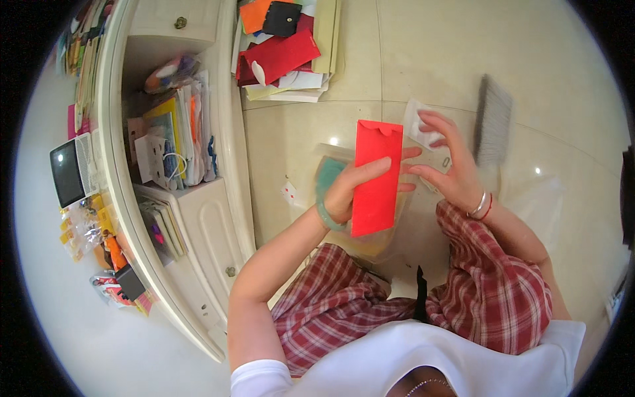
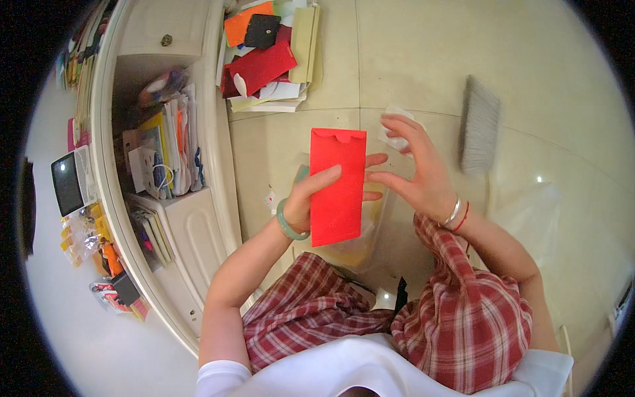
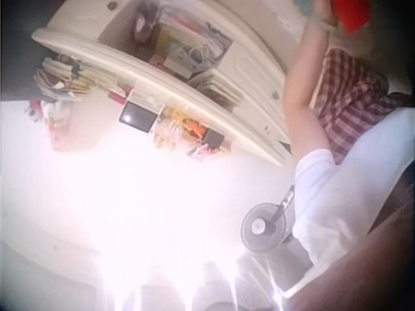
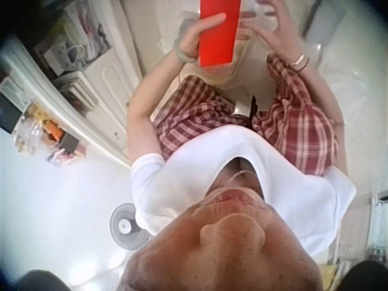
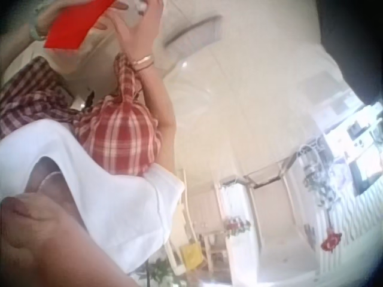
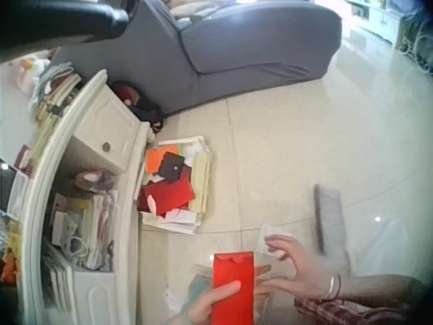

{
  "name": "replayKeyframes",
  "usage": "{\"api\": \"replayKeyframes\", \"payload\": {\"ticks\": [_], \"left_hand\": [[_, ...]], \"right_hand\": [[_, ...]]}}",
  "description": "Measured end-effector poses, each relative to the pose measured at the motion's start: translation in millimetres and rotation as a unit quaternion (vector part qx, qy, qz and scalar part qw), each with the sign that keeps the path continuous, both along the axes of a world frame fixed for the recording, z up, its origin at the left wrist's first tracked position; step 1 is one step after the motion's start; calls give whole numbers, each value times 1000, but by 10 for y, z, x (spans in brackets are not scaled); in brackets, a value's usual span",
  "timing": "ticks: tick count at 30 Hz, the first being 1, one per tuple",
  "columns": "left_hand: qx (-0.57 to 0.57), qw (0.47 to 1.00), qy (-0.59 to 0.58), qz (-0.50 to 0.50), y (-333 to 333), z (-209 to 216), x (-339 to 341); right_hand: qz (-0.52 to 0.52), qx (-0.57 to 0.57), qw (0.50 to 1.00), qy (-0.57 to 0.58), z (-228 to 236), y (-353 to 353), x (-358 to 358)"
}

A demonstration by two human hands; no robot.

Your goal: The person sits on the floor and organizes various paper items, including red envelopes, colored paper, and a wallet. They fold red envelopes, sort through a plastic bag containing paper scraps, and place items into a drawer. The person also handles a green cable and a small black pouch before returning to sorting paper.

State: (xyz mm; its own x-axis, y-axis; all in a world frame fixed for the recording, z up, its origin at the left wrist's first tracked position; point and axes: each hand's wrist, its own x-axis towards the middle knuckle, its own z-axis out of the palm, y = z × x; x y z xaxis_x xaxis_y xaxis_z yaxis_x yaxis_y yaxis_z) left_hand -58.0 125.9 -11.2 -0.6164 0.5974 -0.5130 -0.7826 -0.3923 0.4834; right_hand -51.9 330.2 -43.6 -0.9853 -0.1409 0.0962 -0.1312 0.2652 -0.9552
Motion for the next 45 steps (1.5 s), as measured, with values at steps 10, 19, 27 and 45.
{"api": "replayKeyframes", "payload": {"ticks": [10, 19, 27, 45], "left_hand": [[-21, 979, 78, -189, -34, -71, 50], [-175, 903, 308, -245, -113, -152, 58], [-199, 906, 284, -243, -95, -59, -36], [-291, 757, 507, -291, -163, -141, -43]], "right_hand": [[110, 34, 992, -52, -126, 45, -251], [101, 106, 957, 250, 182, 90, -145], [129, 61, 972, 188, 355, -77, -84], [139, 124, 947, 263, 268, -130, -20]]}}
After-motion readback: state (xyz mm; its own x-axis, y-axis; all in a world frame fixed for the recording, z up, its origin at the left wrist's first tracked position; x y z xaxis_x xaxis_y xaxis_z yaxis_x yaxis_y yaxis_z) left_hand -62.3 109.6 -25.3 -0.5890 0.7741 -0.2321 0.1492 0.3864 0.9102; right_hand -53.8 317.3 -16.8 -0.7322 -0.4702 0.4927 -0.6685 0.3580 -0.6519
